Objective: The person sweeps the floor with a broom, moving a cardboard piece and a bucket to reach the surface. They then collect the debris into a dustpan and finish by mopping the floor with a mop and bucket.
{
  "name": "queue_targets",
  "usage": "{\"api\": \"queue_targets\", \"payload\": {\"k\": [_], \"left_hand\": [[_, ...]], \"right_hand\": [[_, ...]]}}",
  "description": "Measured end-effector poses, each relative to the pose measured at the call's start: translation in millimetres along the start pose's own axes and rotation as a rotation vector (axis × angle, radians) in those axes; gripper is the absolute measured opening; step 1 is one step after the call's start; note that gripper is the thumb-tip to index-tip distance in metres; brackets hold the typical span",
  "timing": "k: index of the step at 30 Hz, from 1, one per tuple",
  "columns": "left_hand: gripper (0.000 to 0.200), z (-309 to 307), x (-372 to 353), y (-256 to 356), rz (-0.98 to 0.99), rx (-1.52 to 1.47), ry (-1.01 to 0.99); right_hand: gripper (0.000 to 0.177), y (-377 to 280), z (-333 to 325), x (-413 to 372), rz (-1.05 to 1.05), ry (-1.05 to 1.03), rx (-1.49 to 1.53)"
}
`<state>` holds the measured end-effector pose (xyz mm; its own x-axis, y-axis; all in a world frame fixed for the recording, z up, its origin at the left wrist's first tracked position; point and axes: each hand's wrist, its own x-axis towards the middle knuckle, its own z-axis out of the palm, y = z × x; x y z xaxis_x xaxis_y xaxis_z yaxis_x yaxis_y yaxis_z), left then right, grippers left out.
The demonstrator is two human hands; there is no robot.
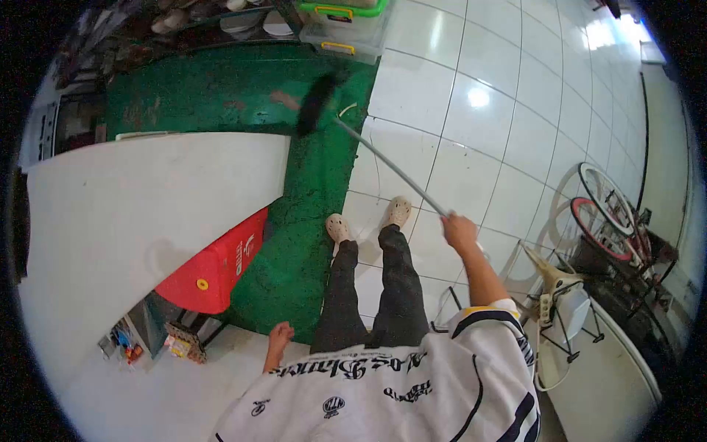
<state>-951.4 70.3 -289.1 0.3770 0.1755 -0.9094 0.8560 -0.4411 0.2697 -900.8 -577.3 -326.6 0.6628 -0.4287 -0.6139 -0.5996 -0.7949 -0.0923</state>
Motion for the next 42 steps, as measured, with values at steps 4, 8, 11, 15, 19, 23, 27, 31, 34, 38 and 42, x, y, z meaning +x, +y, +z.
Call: {"api": "queue_targets", "payload": {"k": [4, 8, 11, 15, 19, 23, 27, 31, 34, 38, 42], "left_hand": [[0.030, 25, -21, 66, 0.043, -0.041, 0.001], [0.033, 40, -36, 92, 0.118, -0.091, 0.002], [0.034, 43, -46, 102, 0.116, -0.075, 0.032], [0.030, 42, -72, 106, 0.097, -0.070, 0.078], [0.028, 42, -81, 113, 0.151, -0.102, 0.117], [0.025, 43, -85, 117, 0.204, -0.172, 0.157], [0.022, 62, -101, 118, 0.150, -0.174, 0.165], [0.021, 72, -70, 89, 0.259, -0.185, 0.109], [0.021, 70, -69, 94, 0.224, -0.155, 0.072], [0.027, 67, -69, 116, 0.178, -0.219, 0.007], [0.034, 60, -91, 184, 0.135, -0.152, 0.043]], "right_hand": [[0.037, 98, -60, -72, 0.112, 0.019, -0.143], [0.039, 107, -136, -126, 0.028, 0.099, -0.175], [0.038, 83, -164, -154, 0.003, 0.030, -0.148], [0.025, 40, -111, -124, -0.191, -0.144, -0.093], [0.025, -6, -74, -74, -0.263, -0.080, -0.043], [0.026, 43, -82, -39, -0.192, -0.026, -0.203], [0.030, 148, -142, -17, -0.031, -0.081, -0.321], [0.031, 220, -217, -29, 0.101, 0.028, -0.457], [0.031, 229, -257, -51, -0.030, 0.277, -0.396], [0.028, 194, -284, -102, -0.028, 0.281, -0.299], [0.023, 139, -237, -95, -0.125, 0.194, -0.150]]}}
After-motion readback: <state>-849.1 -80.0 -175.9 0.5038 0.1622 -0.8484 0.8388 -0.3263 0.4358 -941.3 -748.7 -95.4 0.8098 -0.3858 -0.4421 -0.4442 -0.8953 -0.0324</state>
